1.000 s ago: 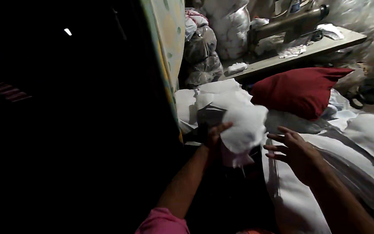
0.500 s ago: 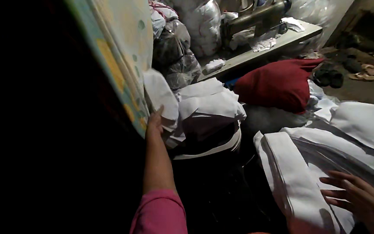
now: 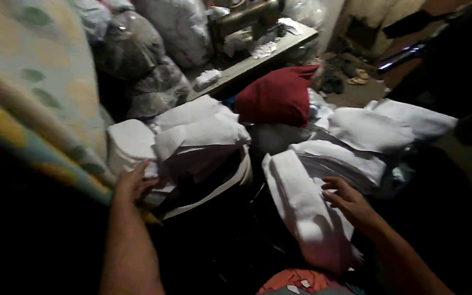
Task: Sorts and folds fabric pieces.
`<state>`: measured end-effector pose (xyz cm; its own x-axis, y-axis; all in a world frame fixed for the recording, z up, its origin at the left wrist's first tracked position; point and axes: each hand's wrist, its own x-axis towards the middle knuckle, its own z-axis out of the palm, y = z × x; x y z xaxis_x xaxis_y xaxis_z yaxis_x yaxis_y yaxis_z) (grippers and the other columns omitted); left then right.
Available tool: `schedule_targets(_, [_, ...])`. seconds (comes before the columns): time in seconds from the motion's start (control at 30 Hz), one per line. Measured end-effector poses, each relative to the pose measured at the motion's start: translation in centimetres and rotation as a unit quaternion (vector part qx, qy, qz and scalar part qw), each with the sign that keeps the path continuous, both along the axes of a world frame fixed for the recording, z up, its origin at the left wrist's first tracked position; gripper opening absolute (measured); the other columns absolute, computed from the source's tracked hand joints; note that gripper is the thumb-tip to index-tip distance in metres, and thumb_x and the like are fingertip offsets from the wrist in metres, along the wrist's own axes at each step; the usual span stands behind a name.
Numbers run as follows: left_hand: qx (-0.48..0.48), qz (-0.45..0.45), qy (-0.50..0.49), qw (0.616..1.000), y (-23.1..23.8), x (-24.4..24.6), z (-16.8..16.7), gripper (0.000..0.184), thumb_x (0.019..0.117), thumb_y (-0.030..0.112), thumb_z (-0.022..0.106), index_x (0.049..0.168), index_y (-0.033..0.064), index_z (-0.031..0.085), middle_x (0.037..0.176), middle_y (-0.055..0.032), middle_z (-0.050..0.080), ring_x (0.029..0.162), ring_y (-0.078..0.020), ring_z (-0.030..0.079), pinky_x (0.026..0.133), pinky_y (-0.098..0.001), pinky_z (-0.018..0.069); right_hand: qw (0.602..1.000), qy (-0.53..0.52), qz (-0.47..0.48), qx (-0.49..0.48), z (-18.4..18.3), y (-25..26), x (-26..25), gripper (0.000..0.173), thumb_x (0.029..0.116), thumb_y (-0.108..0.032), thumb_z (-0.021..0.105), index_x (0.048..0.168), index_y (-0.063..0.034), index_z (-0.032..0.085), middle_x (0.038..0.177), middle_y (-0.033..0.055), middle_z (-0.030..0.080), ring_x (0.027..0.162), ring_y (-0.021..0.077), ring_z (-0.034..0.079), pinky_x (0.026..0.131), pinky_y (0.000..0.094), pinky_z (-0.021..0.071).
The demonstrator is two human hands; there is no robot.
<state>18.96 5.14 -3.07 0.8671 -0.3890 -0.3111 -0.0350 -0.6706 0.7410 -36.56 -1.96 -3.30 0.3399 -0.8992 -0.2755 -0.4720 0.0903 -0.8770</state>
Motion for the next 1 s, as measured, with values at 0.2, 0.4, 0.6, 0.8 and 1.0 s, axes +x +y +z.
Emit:
schedule_targets(0.2, [-0.063,-0.131,-0.269,0.952,0.2,-10.3,7.1,0.093,0.0987,0.035,0.068,0.162,-0.0004,0.01,0.142,-0.0383,0.049,0.12,-0.0542,0.056,0.102,-0.0668,0.0431,0.935,0.163,-0.075,-0.305,0.5,-4.2,-4.6,0.048,0.0984,-0.027,0.064,0.136,0.0029,0.059,0.135,0.0304,0.058,0.124,0.0473,0.056,0.104,0.0592,0.0467])
schedule_targets(0.4, [-0.202,-0.422,-0.146,0.872,-7.5,-24.8,7.9,0.054,0.1009,0.015,0.062,0.15,0.0014,0.042,0.128,-0.0225,0.062,0.106,-0.0267,0.067,0.091,-0.0439,0.0559,0.905,0.176,-0.157,-0.354,-0.9,-6.5,-8.4,0.046,0.0977,-0.026,0.061,0.133,0.0038,0.062,0.134,0.0316,0.058,0.125,0.0529,0.053,0.107,0.0664,0.0398])
schedule_targets(0.6, [-0.082,-0.563,-0.037,0.821,-18.3,-37.3,3.3,0.06,0.0997,0.036,0.066,0.148,0.0053,0.048,0.139,-0.0213,0.058,0.125,-0.0348,0.06,0.105,-0.0538,0.0483,0.891,0.242,-0.172,-0.342,-3.6,-9.2,-8.9,0.059,0.1024,-0.038,0.05,0.152,-0.0074,0.048,0.161,0.0293,0.032,0.147,0.0545,0.029,0.115,0.0698,0.0292])
schedule_targets(0.8, [-0.058,-0.512,0.111,0.85,-25.6,-44.3,0.2,0.062,0.1062,0.043,0.053,0.148,-0.0017,0.043,0.132,-0.0276,0.059,0.112,-0.0365,0.061,0.096,-0.052,0.0496,0.898,0.25,-0.162,-0.323,-4.9,-9.5,-9.8,0.065,0.1025,-0.047,0.039,0.157,-0.011,0.044,0.164,0.0255,0.031,0.148,0.0499,0.033,0.114,0.0694,0.0283])
schedule_targets(1.0, [-0.045,-0.464,0.149,0.872,-30.5,-45.6,-2.7,0.065,0.0994,0.051,0.062,0.134,-0.0038,0.058,0.128,-0.0257,0.062,0.116,-0.0362,0.06,0.099,-0.0552,0.0481,0.903,0.238,-0.147,-0.327,-5.6,-9.6,-11.4,0.066,0.1023,-0.052,0.035,0.156,-0.0165,0.046,0.164,0.0205,0.033,0.148,0.0473,0.035,0.116,0.0673,0.0285])
